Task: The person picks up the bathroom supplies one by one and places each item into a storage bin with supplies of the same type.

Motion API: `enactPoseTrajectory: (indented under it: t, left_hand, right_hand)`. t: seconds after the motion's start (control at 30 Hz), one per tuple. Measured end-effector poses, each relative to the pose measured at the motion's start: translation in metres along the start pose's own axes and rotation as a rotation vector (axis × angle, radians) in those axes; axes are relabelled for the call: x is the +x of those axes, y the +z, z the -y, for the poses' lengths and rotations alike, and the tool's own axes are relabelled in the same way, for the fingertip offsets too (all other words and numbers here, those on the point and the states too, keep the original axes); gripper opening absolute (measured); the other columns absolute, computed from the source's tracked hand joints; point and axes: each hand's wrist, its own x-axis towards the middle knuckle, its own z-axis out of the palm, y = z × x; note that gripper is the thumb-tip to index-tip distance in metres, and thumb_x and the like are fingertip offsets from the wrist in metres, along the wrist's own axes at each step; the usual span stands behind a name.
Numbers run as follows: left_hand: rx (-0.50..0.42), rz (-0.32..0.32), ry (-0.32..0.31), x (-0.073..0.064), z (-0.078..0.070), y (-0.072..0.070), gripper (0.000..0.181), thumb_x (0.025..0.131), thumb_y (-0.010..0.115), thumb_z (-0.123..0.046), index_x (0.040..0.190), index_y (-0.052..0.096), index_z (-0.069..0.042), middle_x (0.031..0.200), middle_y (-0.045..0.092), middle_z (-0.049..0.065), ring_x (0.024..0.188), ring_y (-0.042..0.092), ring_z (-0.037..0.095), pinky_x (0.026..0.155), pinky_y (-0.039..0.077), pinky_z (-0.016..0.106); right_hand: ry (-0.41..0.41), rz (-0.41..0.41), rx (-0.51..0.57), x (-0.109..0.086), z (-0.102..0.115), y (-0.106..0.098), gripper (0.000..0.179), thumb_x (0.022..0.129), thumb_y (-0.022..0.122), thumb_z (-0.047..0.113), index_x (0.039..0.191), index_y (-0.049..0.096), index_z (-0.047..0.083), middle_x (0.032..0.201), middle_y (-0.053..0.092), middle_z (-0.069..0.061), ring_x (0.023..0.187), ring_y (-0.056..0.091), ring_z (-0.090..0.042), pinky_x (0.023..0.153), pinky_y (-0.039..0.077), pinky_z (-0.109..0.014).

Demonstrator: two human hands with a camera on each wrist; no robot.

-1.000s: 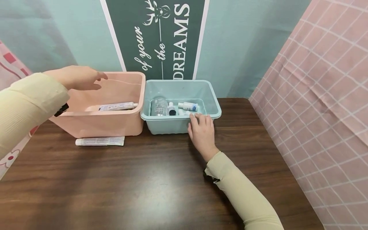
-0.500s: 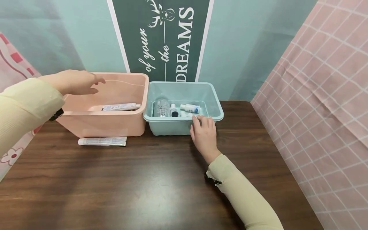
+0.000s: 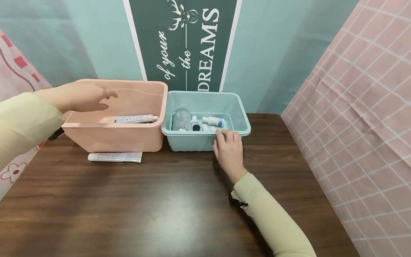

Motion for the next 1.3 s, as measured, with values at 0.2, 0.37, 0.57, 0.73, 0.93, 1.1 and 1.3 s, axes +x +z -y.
enactPoseTrajectory:
  t: [0.2,0.37,0.57,0.73,0.93,1.1,1.3]
  left_hand:
    - [-0.008,-0.046,0.062,-0.007,-0.008,0.004,0.043,0.085,0.063,-0.01,0.125,0.052,0.001,0.116,0.061,0.021,0.098,0.062,0.031,0.084,0.046,0.049]
    - [-0.056,-0.049,0.081,-0.011,-0.016,0.005,0.044,0.087,0.062,-0.011,0.128,0.05,0.001,0.12,0.057,0.022,0.106,0.057,0.035,0.086,0.046,0.05]
    - [-0.053,-0.129,0.121,-0.015,-0.026,0.006,0.042,0.085,0.064,-0.012,0.124,0.054,-0.002,0.117,0.059,0.02,0.106,0.056,0.034,0.082,0.047,0.048]
    - [-0.016,-0.225,0.179,-0.021,-0.033,0.012,0.039,0.081,0.068,-0.013,0.119,0.059,-0.006,0.105,0.064,0.014,0.093,0.062,0.03,0.074,0.051,0.044]
    - [-0.038,-0.285,0.187,-0.029,-0.036,0.018,0.035,0.082,0.067,-0.014,0.116,0.06,-0.011,0.094,0.065,0.008,0.079,0.064,0.027,0.063,0.051,0.045]
    - [-0.053,-0.306,0.206,-0.033,-0.033,0.023,0.035,0.081,0.067,-0.013,0.114,0.06,-0.009,0.084,0.063,0.003,0.066,0.06,0.018,0.059,0.05,0.04]
    - [-0.118,-0.28,0.21,-0.035,-0.029,0.031,0.03,0.08,0.069,-0.01,0.108,0.06,-0.005,0.084,0.064,0.003,0.07,0.061,0.018,0.061,0.05,0.038]
  right_hand:
    - [-0.004,-0.004,0.002,0.0,0.0,0.001,0.032,0.085,0.06,0.014,0.114,0.059,-0.001,0.106,0.053,-0.021,0.089,0.048,-0.04,0.089,0.039,-0.054]
    - [-0.006,-0.011,0.009,0.002,0.001,0.002,0.033,0.085,0.06,0.014,0.114,0.059,-0.001,0.105,0.053,-0.021,0.089,0.048,-0.04,0.09,0.038,-0.055]
    - [-0.002,-0.008,0.008,0.004,0.002,0.001,0.033,0.084,0.061,0.014,0.113,0.059,-0.001,0.105,0.053,-0.021,0.089,0.048,-0.04,0.091,0.038,-0.055]
    - [0.0,-0.011,0.01,0.006,0.003,0.001,0.034,0.084,0.061,0.014,0.113,0.059,-0.001,0.105,0.053,-0.021,0.088,0.048,-0.04,0.09,0.038,-0.055]
    - [-0.004,0.003,0.008,0.007,0.004,0.002,0.033,0.084,0.061,0.014,0.113,0.059,-0.002,0.105,0.053,-0.021,0.088,0.048,-0.04,0.089,0.038,-0.055]
    - [0.006,-0.005,0.007,0.008,0.004,0.003,0.033,0.084,0.06,0.014,0.113,0.059,-0.002,0.105,0.053,-0.021,0.088,0.048,-0.04,0.088,0.039,-0.055]
    - [0.009,-0.004,0.011,0.01,0.005,0.004,0.032,0.084,0.06,0.014,0.113,0.059,-0.001,0.105,0.052,-0.021,0.088,0.047,-0.04,0.087,0.039,-0.054]
